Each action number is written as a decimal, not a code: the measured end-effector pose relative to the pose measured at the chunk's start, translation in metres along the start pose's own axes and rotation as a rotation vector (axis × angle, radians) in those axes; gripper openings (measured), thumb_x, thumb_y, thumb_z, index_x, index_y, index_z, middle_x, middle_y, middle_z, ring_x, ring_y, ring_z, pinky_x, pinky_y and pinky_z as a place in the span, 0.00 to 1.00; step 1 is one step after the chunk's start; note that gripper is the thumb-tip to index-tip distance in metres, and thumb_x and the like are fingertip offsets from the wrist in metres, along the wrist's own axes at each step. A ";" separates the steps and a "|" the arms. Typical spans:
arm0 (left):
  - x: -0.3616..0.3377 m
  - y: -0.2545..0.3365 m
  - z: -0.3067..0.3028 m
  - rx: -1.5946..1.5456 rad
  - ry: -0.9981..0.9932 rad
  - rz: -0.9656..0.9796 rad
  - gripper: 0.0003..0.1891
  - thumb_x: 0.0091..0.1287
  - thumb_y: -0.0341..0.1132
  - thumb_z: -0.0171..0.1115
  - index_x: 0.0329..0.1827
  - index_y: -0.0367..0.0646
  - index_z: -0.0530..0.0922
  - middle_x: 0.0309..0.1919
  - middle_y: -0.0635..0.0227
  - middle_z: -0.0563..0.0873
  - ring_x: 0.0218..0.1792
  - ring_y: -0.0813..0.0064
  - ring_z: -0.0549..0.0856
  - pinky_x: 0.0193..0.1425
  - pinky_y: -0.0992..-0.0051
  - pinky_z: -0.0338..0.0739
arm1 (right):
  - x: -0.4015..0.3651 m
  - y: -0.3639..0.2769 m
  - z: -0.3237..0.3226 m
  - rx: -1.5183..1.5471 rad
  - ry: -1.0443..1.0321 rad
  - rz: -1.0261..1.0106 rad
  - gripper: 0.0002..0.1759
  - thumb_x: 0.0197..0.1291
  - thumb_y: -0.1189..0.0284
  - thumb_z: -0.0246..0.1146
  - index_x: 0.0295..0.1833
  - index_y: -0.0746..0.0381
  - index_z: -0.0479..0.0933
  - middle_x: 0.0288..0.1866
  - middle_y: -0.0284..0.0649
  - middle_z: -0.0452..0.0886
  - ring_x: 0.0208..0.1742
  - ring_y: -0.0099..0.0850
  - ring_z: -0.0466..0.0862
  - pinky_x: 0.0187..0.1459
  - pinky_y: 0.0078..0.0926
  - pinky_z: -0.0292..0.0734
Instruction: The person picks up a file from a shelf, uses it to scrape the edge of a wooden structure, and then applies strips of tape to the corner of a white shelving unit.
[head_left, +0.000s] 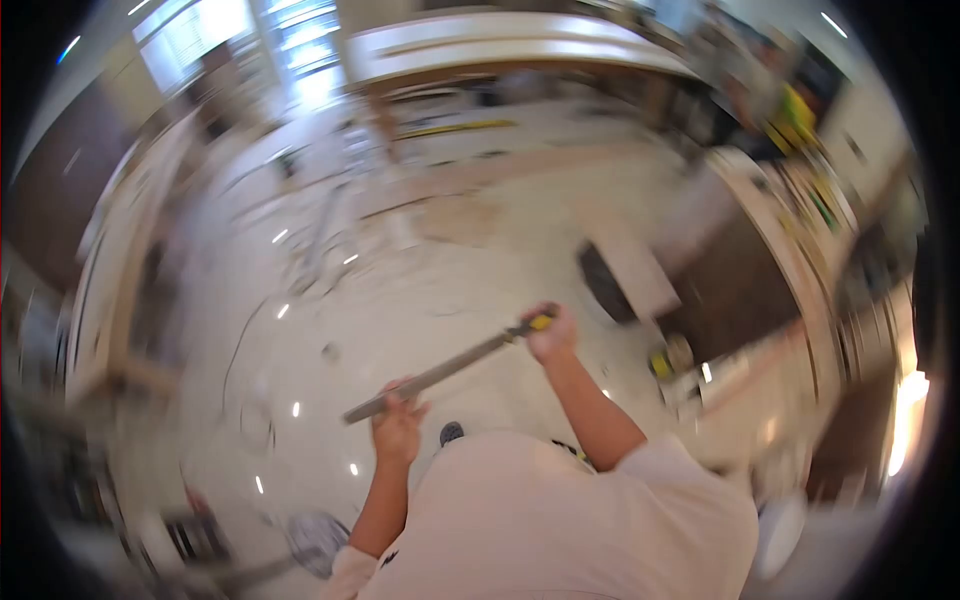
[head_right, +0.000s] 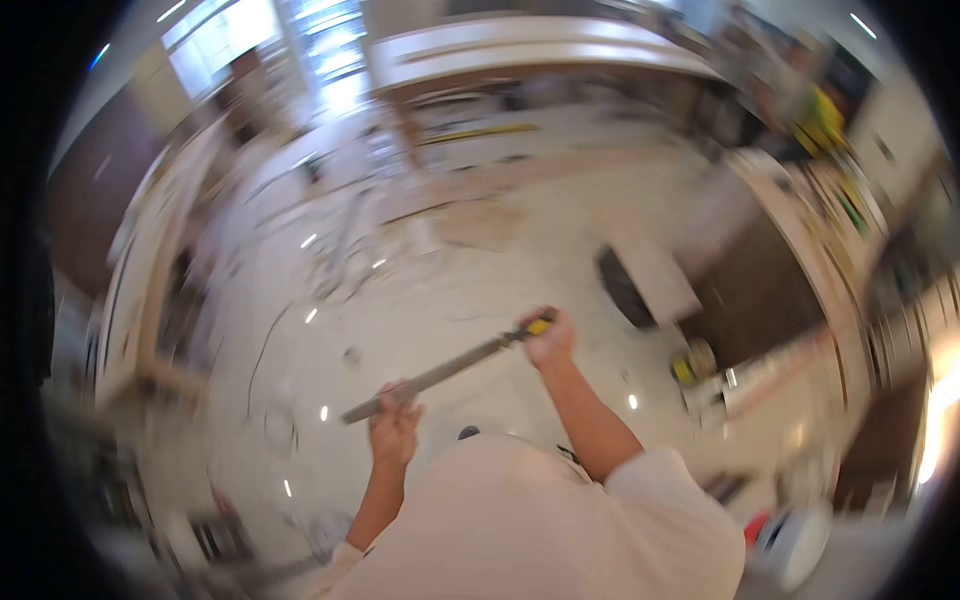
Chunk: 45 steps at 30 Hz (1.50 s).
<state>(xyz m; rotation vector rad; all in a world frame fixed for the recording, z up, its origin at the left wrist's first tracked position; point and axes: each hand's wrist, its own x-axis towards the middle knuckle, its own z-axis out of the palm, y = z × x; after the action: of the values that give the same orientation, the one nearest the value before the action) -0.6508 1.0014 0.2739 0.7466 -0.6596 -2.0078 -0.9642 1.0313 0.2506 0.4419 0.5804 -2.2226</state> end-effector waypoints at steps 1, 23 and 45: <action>0.026 0.009 0.003 0.000 -0.004 -0.038 0.18 0.69 0.45 0.56 0.58 0.50 0.70 0.59 0.62 0.75 0.60 0.68 0.76 0.53 0.64 0.78 | 0.005 -0.003 0.015 0.117 0.019 0.021 0.06 0.58 0.71 0.51 0.31 0.61 0.67 0.26 0.39 0.69 0.29 0.33 0.71 0.36 0.37 0.71; 0.226 -0.169 0.150 -0.087 -0.274 -0.802 0.16 0.73 0.36 0.49 0.57 0.35 0.70 0.54 0.59 0.79 0.56 0.65 0.79 0.50 0.72 0.83 | -0.015 -0.229 -0.030 0.285 -0.360 -0.368 0.13 0.68 0.66 0.50 0.32 0.60 0.71 0.31 0.41 0.76 0.41 0.38 0.77 0.57 0.46 0.69; 0.256 -0.391 0.412 0.286 -0.783 -1.074 0.13 0.72 0.37 0.50 0.57 0.44 0.69 0.54 0.58 0.79 0.51 0.64 0.82 0.55 0.62 0.79 | -0.018 -0.381 -0.172 0.356 0.488 -0.914 0.12 0.68 0.65 0.50 0.43 0.63 0.69 0.45 0.49 0.79 0.49 0.44 0.80 0.55 0.45 0.74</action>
<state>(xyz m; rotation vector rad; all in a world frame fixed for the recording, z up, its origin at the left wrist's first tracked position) -1.2705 1.0379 0.2199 0.4714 -1.1598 -3.3110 -1.2215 1.3590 0.2160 1.0905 0.7309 -3.1372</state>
